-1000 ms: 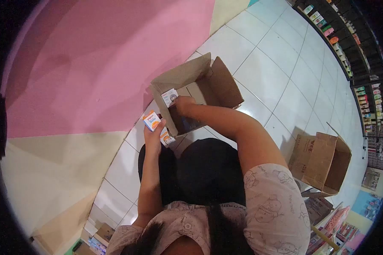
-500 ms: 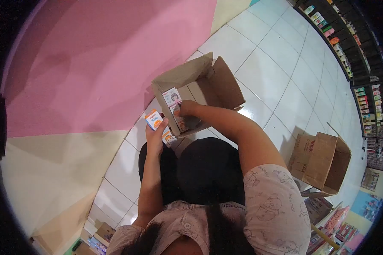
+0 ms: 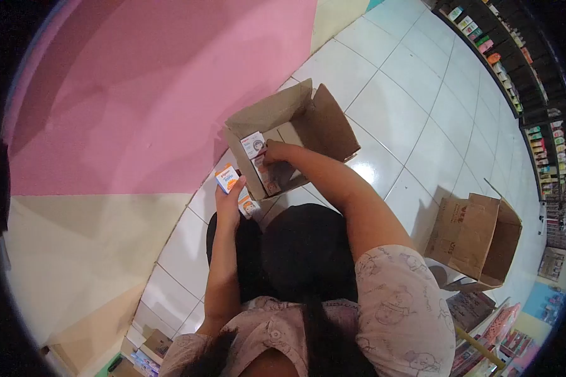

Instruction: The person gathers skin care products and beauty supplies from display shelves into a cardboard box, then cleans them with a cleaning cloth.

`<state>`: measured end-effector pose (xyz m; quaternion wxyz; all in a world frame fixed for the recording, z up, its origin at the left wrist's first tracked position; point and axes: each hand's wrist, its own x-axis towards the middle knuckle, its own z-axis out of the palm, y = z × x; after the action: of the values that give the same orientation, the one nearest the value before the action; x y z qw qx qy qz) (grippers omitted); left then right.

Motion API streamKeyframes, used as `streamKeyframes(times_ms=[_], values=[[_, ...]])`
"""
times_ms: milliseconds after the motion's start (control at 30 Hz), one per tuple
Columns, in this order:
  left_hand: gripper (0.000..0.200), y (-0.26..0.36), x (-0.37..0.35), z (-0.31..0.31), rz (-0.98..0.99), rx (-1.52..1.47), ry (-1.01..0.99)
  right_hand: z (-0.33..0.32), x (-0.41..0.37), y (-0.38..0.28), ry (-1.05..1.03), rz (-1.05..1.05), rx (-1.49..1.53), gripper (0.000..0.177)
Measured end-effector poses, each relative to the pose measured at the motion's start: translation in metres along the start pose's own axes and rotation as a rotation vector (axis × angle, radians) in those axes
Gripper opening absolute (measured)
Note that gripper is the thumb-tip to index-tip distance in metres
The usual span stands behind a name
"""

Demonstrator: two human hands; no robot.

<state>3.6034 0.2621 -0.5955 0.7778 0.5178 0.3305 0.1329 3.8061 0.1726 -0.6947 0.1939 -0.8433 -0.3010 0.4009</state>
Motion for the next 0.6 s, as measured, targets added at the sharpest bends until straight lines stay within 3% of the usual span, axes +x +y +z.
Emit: streamKeyframes(times_ms=[100, 200, 267, 333, 400, 533, 600], values=[[0.042, -0.002, 0.001, 0.005, 0.039, -0.016, -0.015, -0.01, 0.006, 0.0, -0.146, -0.024, -0.052, 0.078], [0.042, 0.001, -0.001, 0.001, 0.059, -0.019, -0.012, -0.039, -0.014, -0.007, 0.108, 0.135, -0.139, 0.069], [0.038, 0.009, -0.007, -0.005, 0.043, 0.015, 0.015, -0.068, -0.03, 0.004, 0.208, -0.096, 0.272, 0.068], [0.033, 0.026, -0.02, -0.004, 0.064, -0.124, 0.035, -0.095, -0.072, -0.007, 0.244, -0.002, 0.613, 0.063], [0.037, 0.046, -0.03, -0.001, 0.037, -0.237, 0.05, -0.116, -0.131, -0.027, 0.288, -0.216, 0.711, 0.057], [0.054, 0.082, -0.054, 0.035, 0.068, -0.286, -0.2, -0.127, -0.234, -0.092, 0.374, -0.675, 0.761, 0.045], [0.05, 0.093, -0.068, 0.062, 0.173, -0.226, -0.261, -0.13, -0.266, -0.113, 0.477, -0.713, 0.719, 0.041]])
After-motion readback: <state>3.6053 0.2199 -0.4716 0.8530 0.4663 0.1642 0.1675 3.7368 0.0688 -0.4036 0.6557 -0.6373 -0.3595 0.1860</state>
